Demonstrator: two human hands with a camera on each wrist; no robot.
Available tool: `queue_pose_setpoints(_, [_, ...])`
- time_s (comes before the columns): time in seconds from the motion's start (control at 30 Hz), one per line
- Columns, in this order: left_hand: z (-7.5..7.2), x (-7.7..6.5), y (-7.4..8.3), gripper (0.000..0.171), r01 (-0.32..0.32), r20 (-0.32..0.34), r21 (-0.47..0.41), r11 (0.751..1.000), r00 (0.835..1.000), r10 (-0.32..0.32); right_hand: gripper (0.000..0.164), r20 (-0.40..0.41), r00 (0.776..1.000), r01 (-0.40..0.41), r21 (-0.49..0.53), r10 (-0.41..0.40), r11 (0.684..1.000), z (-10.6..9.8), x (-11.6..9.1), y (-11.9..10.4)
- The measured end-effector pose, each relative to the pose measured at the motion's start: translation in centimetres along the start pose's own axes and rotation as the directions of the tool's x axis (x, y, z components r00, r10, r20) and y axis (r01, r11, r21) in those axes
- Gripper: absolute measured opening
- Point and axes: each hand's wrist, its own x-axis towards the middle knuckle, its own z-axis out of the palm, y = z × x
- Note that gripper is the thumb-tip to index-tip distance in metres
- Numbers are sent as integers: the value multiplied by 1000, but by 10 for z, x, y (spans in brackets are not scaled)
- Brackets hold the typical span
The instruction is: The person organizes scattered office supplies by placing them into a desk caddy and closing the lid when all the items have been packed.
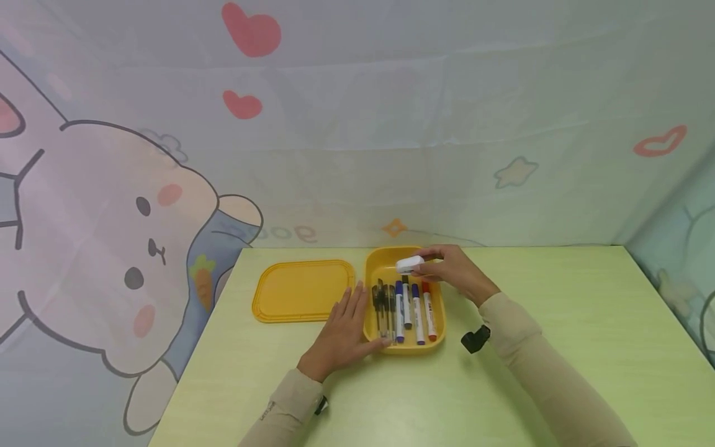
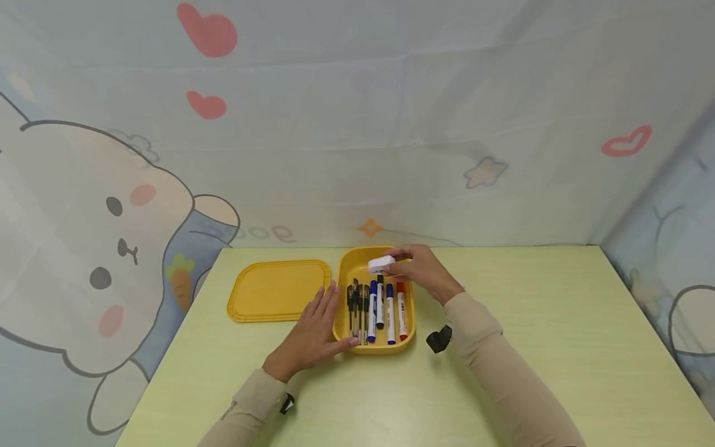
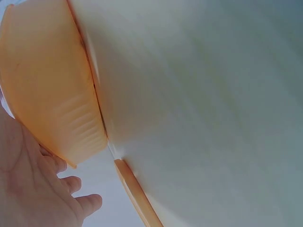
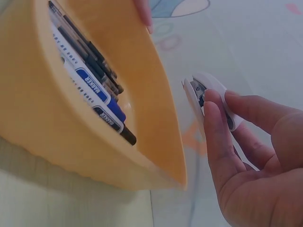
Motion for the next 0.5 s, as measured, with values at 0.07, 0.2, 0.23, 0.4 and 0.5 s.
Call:
queue_pose_setpoints(0.07, [0, 0, 0, 110, -1, 1, -2, 1000, 1000, 1, 43, 7, 1000, 8, -14, -8, 1000, 3, 3, -2])
queue_pose_setpoints(0.2, [0, 1, 0, 110, 3, 5, -15, 1000, 1000, -3, 45, 16, 1000, 17, -33, -16, 999, 10, 9, -6])
queue_pose_setpoints(0.23, [0, 1, 1, 110, 5, 6, -18, 1000, 1000, -4, 44, 18, 1000, 17, -28, -17, 999, 12, 10, -7])
queue_pose_setpoints(0.4, [-1, 1, 1, 110, 14, 13, -27, 1000, 1000, -14, 44, 32, 999, 37, -39, -36, 999, 20, 14, -9])
queue_pose_setpoints(0.5, [-1, 1, 0, 110, 17, 16, -26, 1000, 1000, -16, 52, 75, 995, 73, -69, -67, 995, 23, 15, -9])
